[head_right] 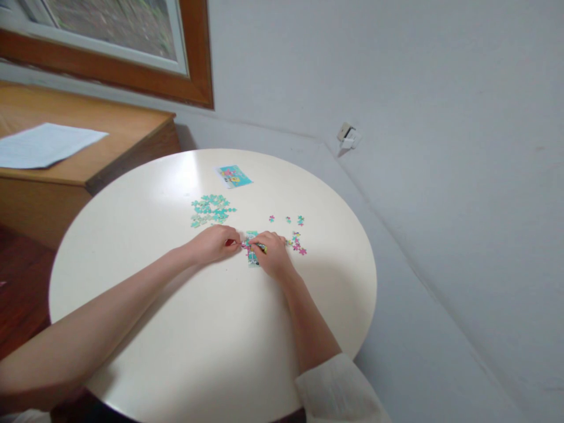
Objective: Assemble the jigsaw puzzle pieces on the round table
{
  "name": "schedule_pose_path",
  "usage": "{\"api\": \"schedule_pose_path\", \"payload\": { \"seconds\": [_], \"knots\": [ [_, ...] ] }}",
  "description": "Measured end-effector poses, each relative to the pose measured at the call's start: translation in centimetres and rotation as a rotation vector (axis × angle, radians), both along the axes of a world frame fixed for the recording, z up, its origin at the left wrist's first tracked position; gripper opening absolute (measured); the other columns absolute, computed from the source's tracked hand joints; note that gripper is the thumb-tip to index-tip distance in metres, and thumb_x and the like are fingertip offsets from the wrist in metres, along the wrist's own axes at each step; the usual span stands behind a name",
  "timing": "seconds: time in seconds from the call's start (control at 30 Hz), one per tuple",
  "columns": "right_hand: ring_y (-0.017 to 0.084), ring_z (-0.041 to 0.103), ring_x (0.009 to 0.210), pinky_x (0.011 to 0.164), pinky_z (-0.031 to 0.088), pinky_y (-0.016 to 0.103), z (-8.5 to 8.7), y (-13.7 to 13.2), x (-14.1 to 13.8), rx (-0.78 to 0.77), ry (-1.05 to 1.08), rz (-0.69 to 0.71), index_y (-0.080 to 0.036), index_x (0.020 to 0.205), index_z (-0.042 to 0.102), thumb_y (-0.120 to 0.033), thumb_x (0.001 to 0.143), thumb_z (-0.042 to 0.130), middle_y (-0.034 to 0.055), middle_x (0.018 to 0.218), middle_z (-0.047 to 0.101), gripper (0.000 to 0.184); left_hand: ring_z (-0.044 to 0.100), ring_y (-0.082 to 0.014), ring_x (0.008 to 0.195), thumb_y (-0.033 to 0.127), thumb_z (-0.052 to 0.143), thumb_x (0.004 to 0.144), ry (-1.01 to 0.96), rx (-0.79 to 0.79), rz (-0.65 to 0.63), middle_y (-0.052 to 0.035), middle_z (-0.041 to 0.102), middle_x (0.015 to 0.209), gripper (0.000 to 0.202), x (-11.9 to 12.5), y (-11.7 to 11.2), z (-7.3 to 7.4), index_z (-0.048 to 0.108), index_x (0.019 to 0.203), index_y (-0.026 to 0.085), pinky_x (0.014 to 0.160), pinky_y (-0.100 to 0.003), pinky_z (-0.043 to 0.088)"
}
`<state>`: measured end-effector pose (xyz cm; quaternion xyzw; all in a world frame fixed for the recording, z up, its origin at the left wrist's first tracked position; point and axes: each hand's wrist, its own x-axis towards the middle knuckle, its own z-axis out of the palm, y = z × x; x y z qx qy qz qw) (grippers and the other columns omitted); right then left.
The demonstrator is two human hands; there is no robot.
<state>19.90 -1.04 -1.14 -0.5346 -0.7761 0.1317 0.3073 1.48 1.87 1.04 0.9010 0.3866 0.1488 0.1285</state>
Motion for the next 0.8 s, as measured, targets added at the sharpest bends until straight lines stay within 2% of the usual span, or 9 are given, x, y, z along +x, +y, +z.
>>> {"api": "schedule_pose_path", "payload": {
  "seconds": [0.43, 0.8],
  "knots": [
    [0.018, 0.057, 0.086, 0.080, 0.036, 0.033, 0.03, 0.06, 0.11, 0.016, -0.013, 0.010, -0.024, 0.078, 0.068, -0.013, 0.076, 0.055, 0.0028, 0.086, 0.067, 0.017, 0.058, -0.0160, 0.068, 0.018, 0.046, 0.075, 0.030, -0.013, -0.016, -0.0050, 0.066, 0.073, 0.020, -0.01, -0.03, 0.06, 0.065, 0.071, 0.018, 0.060, -0.024, 0.038],
    [0.017, 0.058, 0.086, 0.081, 0.035, 0.034, 0.12, 0.04, 0.03, 0.011, -0.002, 0.009, -0.023, 0.075, 0.069, -0.007, 0.073, 0.050, 0.0027, 0.086, 0.067, 0.024, 0.057, -0.0158, 0.067, 0.019, 0.044, 0.076, 0.071, 0.017, -0.011, -0.0047, 0.065, 0.072, 0.021, 0.15, -0.31, 0.49, 0.064, 0.069, 0.018, 0.059, -0.023, 0.037]
  ]
}}
